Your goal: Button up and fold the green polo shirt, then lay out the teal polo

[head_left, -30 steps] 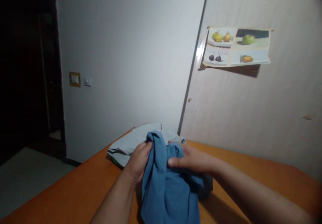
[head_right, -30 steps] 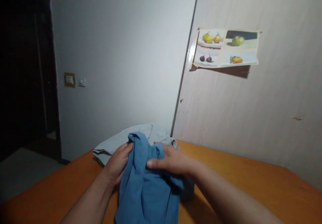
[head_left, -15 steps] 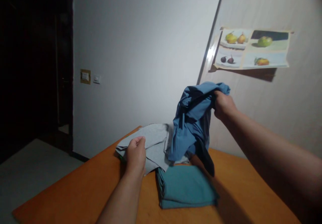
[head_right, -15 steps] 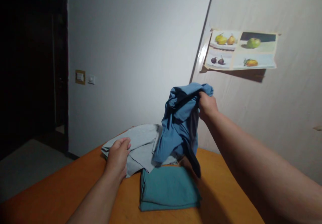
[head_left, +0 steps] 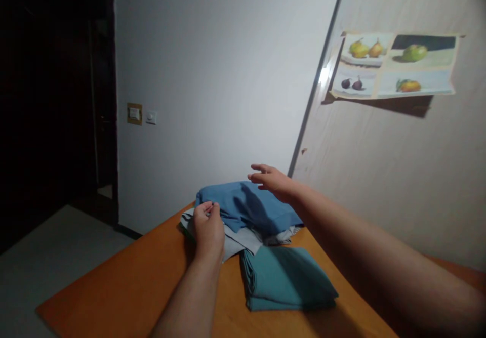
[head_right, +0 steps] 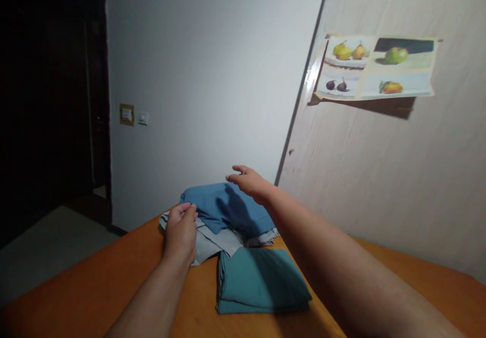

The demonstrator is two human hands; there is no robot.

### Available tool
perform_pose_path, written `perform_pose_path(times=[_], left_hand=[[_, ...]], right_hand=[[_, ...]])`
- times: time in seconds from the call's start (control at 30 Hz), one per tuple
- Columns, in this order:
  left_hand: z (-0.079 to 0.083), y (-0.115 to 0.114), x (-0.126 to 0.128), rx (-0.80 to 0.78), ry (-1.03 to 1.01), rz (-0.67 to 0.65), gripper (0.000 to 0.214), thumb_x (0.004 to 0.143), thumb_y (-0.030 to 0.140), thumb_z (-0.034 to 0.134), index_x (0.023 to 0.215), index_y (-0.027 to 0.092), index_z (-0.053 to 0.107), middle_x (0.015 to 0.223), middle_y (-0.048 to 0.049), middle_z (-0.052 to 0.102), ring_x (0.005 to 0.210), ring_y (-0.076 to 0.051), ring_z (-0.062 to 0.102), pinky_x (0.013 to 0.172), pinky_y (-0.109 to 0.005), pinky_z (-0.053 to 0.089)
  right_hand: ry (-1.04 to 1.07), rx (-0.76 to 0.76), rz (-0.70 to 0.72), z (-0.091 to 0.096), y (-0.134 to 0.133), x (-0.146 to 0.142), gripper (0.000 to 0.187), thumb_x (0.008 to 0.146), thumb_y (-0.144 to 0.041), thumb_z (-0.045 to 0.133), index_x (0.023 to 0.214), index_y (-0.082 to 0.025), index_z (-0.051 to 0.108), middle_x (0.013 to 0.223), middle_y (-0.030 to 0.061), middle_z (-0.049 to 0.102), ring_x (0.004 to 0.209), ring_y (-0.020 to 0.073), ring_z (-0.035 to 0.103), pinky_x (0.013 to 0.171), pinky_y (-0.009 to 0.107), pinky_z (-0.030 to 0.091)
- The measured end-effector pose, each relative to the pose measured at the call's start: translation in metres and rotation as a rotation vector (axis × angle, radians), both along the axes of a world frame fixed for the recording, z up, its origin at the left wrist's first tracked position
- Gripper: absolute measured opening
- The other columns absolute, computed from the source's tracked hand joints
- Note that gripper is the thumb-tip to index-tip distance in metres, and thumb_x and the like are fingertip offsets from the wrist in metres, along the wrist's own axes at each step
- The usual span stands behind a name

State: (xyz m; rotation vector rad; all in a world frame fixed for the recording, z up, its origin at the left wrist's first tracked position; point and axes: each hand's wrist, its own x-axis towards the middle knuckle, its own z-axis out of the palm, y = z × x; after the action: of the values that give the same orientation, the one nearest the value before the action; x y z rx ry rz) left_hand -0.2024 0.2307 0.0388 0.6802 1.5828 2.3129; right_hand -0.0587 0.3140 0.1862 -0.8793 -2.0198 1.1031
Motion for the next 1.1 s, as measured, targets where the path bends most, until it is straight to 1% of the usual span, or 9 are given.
perform_pose_path(times=[0.13,0.2,0.33,0.47,0.57,0.73,0.87,1.0,1.1], left_hand=[[0.010,-0.006,0.010,0.046,-0.070,-0.072,0.035,0.081,0.039,0.063,0.108,0.017,0.062,0.100,-0.0073,0.070,0.087,-0.018,0.068,0.081,-0.032,0.053],[0.015,-0.011,0.017,0.028,-0.043,-0.134,0.030,0.081,0.039,0.063,0.102,0.017,0.063,0.092,-0.0047,0.070,0.079,-0.017,0.067,0.075,-0.030,0.052],[0.020,-0.017,0.028,-0.049,0.070,-0.317,0.027,0.081,0.043,0.062,0.089,0.017,0.065,0.081,-0.0033,0.070,0.068,-0.016,0.063,0.064,-0.027,0.049],[0.014,-0.016,0.039,-0.102,0.227,-0.476,0.030,0.081,0.048,0.062,0.081,0.018,0.064,0.077,-0.0035,0.069,0.066,-0.016,0.061,0.063,-0.027,0.047],[0.010,-0.017,0.050,-0.138,0.400,-0.582,0.030,0.082,0.048,0.060,0.078,0.019,0.063,0.072,-0.0006,0.065,0.066,-0.016,0.059,0.062,-0.026,0.045],[0.014,-0.034,0.072,-0.225,0.728,-0.855,0.026,0.082,0.044,0.064,0.083,0.018,0.069,0.074,-0.0005,0.067,0.070,-0.016,0.060,0.061,-0.024,0.043],[0.020,-0.055,0.085,-0.197,0.739,-1.028,0.027,0.075,0.046,0.074,0.083,0.020,0.074,0.078,-0.0025,0.070,0.072,-0.019,0.063,0.062,-0.026,0.047],[0.020,-0.070,0.093,-0.261,0.396,-1.283,0.045,0.064,0.043,0.085,0.100,0.020,0.074,0.095,-0.0074,0.071,0.077,-0.021,0.067,0.062,-0.029,0.052],[0.020,-0.075,0.098,-0.342,0.251,-1.479,0.057,0.062,0.037,0.087,0.114,0.021,0.070,0.107,-0.0101,0.069,0.088,-0.023,0.069,0.070,-0.031,0.054]], right_hand=[[-0.017,-0.061,0.021,-0.032,-0.017,0.037,0.033,0.083,-0.034,0.068,0.109,-0.014,0.066,0.085,0.0057,0.072,0.079,0.0165,0.065,0.073,0.029,0.049],[-0.040,-0.033,0.022,-0.056,-0.029,0.064,0.027,0.085,-0.039,0.066,0.099,-0.016,0.068,0.075,0.0019,0.069,0.072,0.0152,0.062,0.069,0.028,0.047],[-0.224,0.109,-0.003,-0.115,-0.065,0.125,0.032,0.091,-0.047,0.059,0.099,-0.017,0.070,0.091,0.0061,0.072,0.083,0.0196,0.065,0.077,0.034,0.050],[-0.454,0.343,-0.046,-0.160,-0.107,0.179,0.046,0.086,-0.047,0.068,0.126,-0.025,0.067,0.126,0.0106,0.068,0.114,0.0281,0.061,0.100,0.045,0.046],[-0.539,0.505,-0.082,-0.176,-0.127,0.200,0.038,0.087,-0.036,0.067,0.125,-0.027,0.067,0.132,0.0105,0.064,0.124,0.0295,0.054,0.104,0.046,0.042],[-0.489,0.546,-0.164,-0.183,-0.126,0.203,0.021,0.090,-0.023,0.056,0.107,-0.024,0.069,0.109,0.0081,0.069,0.107,0.0249,0.058,0.094,0.040,0.045],[-0.232,0.395,-0.256,-0.184,-0.117,0.205,0.013,0.090,-0.028,0.057,0.092,-0.022,0.068,0.094,0.0059,0.069,0.095,0.0236,0.060,0.086,0.038,0.046],[0.304,-0.052,-0.398,-0.175,-0.118,0.218,0.017,0.087,-0.039,0.061,0.084,-0.022,0.060,0.071,-0.0007,0.061,0.065,0.0184,0.056,0.062,0.030,0.045],[0.664,-0.330,-0.445,-0.161,-0.117,0.231,0.017,0.082,-0.037,0.066,0.084,-0.023,0.058,0.066,-0.0028,0.060,0.058,0.0167,0.056,0.058,0.030,0.048]])
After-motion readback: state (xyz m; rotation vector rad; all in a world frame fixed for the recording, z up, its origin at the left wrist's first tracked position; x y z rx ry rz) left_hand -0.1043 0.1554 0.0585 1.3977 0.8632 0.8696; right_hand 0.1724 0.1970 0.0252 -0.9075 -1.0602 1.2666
